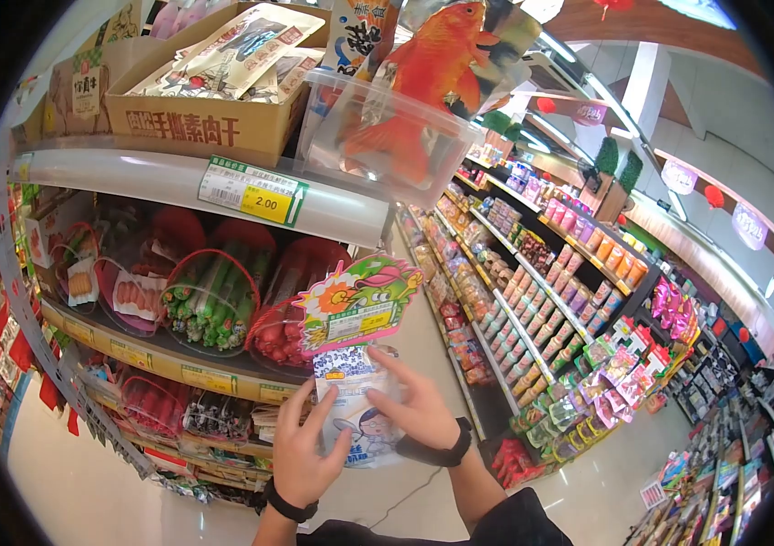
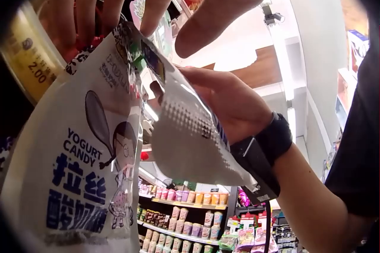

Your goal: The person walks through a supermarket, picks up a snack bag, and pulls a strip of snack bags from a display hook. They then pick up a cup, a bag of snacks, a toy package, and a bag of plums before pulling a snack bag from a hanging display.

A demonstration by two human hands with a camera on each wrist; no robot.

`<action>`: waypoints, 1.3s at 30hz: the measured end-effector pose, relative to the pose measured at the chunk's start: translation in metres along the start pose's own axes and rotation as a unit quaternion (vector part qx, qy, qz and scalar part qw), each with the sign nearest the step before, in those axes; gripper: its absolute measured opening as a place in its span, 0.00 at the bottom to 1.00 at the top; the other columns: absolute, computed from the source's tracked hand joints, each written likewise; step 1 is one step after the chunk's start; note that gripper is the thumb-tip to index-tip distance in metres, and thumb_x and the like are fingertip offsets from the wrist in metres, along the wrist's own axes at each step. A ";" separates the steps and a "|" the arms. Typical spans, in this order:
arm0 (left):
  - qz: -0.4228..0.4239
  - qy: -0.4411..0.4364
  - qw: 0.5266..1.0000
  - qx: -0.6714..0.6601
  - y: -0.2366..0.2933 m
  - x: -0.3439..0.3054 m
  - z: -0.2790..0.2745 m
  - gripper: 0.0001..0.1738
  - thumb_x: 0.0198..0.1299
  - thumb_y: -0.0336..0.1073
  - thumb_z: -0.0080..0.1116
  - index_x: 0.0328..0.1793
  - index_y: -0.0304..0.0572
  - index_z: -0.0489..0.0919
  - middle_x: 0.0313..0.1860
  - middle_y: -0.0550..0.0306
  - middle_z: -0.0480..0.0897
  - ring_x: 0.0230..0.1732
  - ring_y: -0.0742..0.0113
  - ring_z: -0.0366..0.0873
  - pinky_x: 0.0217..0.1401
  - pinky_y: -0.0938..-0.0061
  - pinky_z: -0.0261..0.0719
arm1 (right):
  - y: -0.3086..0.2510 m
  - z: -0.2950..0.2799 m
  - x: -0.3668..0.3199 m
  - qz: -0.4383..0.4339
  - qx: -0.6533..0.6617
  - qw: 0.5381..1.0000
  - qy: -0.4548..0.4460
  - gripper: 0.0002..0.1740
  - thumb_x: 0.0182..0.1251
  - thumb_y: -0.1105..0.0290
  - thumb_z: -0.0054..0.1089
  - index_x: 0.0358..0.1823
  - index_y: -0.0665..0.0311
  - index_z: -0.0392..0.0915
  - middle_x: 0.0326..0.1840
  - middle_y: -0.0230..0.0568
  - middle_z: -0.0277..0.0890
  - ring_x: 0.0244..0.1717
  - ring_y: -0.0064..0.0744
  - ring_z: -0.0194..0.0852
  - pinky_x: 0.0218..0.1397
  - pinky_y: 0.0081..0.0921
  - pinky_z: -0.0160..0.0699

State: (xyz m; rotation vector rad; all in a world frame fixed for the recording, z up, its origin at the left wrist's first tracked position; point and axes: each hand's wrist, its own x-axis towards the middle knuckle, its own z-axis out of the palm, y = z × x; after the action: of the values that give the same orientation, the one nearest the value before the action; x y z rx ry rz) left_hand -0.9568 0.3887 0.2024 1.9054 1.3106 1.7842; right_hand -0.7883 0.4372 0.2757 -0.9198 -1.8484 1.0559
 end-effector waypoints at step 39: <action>0.044 -0.286 0.922 0.257 0.078 -0.073 -0.026 0.17 0.53 0.36 0.59 0.50 0.45 0.79 0.39 0.54 0.79 0.41 0.55 0.78 0.44 0.65 0.76 | 0.140 0.025 -0.192 0.153 0.048 0.931 -0.329 0.23 0.69 0.69 0.53 0.64 0.64 0.66 0.48 0.40 0.78 0.48 0.26 0.77 0.53 0.25 0.75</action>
State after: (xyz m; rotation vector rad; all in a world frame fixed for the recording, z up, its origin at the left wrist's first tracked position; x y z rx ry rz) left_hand -0.9353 0.2811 0.2116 2.5181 1.5590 0.8130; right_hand -0.7028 0.3172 0.0877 -0.8768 -2.1942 1.8017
